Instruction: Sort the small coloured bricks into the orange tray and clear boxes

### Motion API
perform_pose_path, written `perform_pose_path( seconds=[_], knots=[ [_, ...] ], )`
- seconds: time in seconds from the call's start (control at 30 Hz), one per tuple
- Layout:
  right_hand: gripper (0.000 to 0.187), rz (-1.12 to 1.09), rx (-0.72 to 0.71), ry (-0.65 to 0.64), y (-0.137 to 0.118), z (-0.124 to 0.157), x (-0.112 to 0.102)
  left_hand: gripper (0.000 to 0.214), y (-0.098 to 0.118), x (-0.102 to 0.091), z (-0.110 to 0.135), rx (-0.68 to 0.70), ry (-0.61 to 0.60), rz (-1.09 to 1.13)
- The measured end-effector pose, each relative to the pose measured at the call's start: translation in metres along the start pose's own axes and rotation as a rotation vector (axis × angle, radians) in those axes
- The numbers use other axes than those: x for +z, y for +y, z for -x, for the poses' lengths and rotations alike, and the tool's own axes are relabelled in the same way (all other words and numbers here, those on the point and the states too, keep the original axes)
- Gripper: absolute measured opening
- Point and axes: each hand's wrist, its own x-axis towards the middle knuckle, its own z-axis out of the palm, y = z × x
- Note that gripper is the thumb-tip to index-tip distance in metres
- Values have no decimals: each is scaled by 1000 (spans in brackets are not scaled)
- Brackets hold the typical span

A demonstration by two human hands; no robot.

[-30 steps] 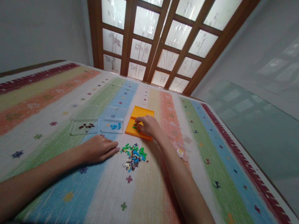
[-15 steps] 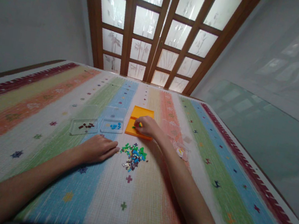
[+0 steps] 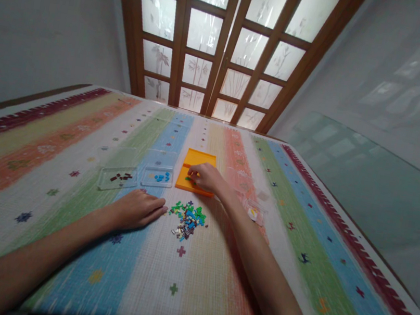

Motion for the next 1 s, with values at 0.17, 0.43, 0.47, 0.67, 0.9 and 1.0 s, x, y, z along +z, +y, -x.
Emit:
perform_pose_path(
  seconds=[0.17,0.43,0.47,0.67,0.9,1.0],
  knots=[
    [18,41,20,-17,-1,0,-2,35,0,0,0,-10,-18,-15],
    [21,95,37,-36,1,2,-2,35,0,1,0,-13,-12,-20],
    [21,97,37,-36,1,2,-3,35,0,1,1,-14,-8,-20],
    [23,97,24,-2,-1,9,-14,36,-1,0,1,1,7,-6],
    [21,-58,-98,81,-7,46,-23,37,-2,1,1,7,23,25],
    [18,-142,-137,87,-14,70,-21,38,-2,2,1,5,24,29]
  ],
)
